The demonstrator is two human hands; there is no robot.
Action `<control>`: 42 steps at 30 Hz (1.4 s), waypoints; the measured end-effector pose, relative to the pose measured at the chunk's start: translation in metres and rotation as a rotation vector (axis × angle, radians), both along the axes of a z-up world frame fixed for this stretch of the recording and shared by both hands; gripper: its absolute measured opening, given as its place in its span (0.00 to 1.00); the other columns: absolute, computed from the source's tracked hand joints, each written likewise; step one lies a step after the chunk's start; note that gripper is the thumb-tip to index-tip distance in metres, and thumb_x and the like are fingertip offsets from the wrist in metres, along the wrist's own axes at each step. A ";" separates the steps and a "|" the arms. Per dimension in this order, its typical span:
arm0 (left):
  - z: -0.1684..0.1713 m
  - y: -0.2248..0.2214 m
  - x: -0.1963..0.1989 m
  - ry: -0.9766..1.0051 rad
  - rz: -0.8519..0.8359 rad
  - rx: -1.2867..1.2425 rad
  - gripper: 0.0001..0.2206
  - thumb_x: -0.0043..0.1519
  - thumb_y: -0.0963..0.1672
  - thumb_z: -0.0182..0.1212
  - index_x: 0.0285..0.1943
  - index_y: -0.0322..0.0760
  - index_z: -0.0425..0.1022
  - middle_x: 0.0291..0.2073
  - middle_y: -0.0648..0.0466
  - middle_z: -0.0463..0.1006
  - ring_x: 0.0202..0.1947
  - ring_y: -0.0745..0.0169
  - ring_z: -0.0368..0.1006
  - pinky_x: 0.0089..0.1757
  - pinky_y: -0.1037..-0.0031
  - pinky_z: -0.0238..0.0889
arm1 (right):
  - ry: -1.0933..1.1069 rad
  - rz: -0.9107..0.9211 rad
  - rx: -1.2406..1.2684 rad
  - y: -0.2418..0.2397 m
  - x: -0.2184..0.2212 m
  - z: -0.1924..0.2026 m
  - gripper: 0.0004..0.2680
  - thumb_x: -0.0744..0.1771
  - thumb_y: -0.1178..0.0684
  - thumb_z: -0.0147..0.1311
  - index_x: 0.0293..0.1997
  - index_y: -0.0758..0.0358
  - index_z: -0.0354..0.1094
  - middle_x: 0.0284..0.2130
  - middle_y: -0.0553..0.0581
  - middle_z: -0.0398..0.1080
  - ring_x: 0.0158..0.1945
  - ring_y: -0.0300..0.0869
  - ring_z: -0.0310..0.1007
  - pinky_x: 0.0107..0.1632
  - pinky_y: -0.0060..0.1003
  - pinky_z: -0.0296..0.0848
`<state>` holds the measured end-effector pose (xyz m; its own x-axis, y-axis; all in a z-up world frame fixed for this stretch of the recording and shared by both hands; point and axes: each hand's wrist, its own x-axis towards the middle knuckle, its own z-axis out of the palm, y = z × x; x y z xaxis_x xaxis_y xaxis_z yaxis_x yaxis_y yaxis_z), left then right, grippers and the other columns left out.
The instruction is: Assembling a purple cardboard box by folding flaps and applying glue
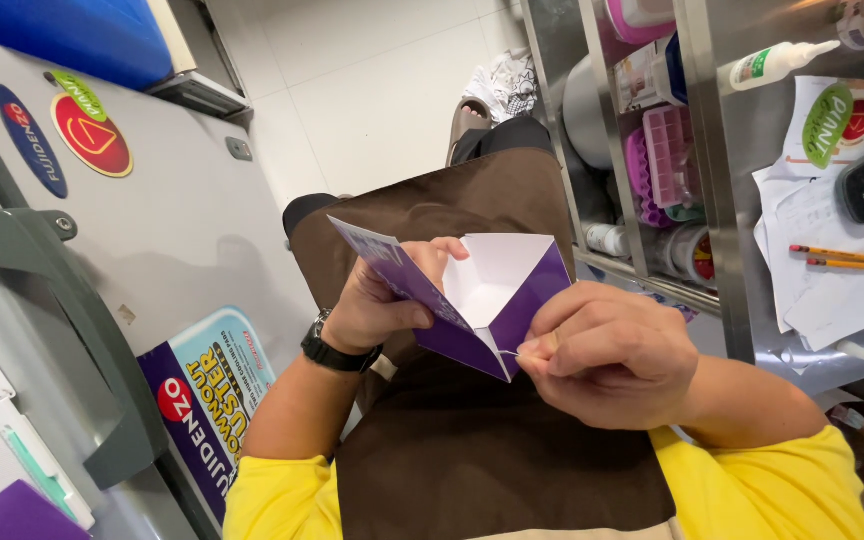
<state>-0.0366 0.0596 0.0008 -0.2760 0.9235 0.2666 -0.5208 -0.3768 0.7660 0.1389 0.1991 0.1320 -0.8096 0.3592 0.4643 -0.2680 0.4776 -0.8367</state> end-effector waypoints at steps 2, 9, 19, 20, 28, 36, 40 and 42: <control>0.000 0.000 -0.001 0.024 -0.004 -0.016 0.07 0.60 0.47 0.70 0.36 0.46 0.76 0.30 0.64 0.73 0.31 0.71 0.63 0.64 0.56 0.55 | -0.008 -0.001 0.005 -0.001 0.002 -0.001 0.10 0.60 0.66 0.64 0.30 0.60 0.63 0.22 0.51 0.71 0.25 0.43 0.74 0.32 0.27 0.76; 0.007 0.001 0.001 0.032 -0.053 -0.031 0.09 0.59 0.48 0.71 0.33 0.47 0.75 0.28 0.64 0.75 0.30 0.73 0.65 0.64 0.60 0.54 | 0.035 -0.022 -0.001 0.000 -0.008 -0.003 0.10 0.61 0.66 0.64 0.31 0.60 0.64 0.22 0.53 0.71 0.25 0.44 0.74 0.32 0.29 0.75; 0.004 0.000 0.001 -0.021 0.017 -0.029 0.08 0.59 0.48 0.70 0.34 0.45 0.77 0.29 0.64 0.73 0.31 0.72 0.63 0.64 0.57 0.53 | 0.028 0.020 0.026 0.000 -0.003 -0.002 0.09 0.60 0.66 0.64 0.29 0.61 0.63 0.20 0.52 0.69 0.24 0.44 0.74 0.31 0.28 0.75; 0.003 0.000 0.001 -0.015 0.010 -0.021 0.08 0.60 0.48 0.70 0.34 0.45 0.77 0.30 0.64 0.75 0.30 0.72 0.63 0.64 0.57 0.53 | 0.020 0.006 0.014 -0.002 -0.001 -0.003 0.10 0.60 0.66 0.64 0.29 0.60 0.63 0.20 0.52 0.70 0.24 0.43 0.74 0.31 0.28 0.75; 0.008 0.003 0.000 0.044 -0.091 0.059 0.05 0.61 0.47 0.70 0.38 0.48 0.77 0.32 0.62 0.80 0.29 0.69 0.64 0.65 0.56 0.54 | 0.077 0.033 0.045 0.002 -0.010 0.003 0.08 0.61 0.65 0.63 0.30 0.62 0.65 0.21 0.54 0.72 0.24 0.45 0.74 0.32 0.29 0.76; 0.010 0.003 -0.001 0.011 -0.086 0.074 0.05 0.61 0.45 0.70 0.41 0.51 0.78 0.32 0.61 0.81 0.29 0.69 0.64 0.65 0.56 0.52 | 0.091 0.094 -0.001 0.004 -0.006 0.007 0.09 0.61 0.66 0.64 0.31 0.62 0.64 0.20 0.52 0.68 0.23 0.43 0.71 0.30 0.29 0.77; 0.010 0.003 0.000 -0.002 -0.088 0.071 0.06 0.60 0.45 0.71 0.41 0.51 0.78 0.32 0.60 0.81 0.29 0.69 0.65 0.65 0.55 0.51 | 0.038 0.081 -0.007 0.003 -0.008 0.004 0.09 0.61 0.66 0.63 0.30 0.61 0.63 0.20 0.52 0.69 0.23 0.43 0.71 0.32 0.30 0.77; 0.010 0.004 0.001 -0.004 -0.089 0.075 0.06 0.60 0.45 0.71 0.42 0.52 0.78 0.32 0.59 0.81 0.29 0.69 0.65 0.65 0.55 0.51 | 0.040 0.057 0.003 0.005 -0.007 0.002 0.09 0.61 0.66 0.63 0.30 0.61 0.63 0.21 0.52 0.69 0.24 0.43 0.73 0.33 0.30 0.76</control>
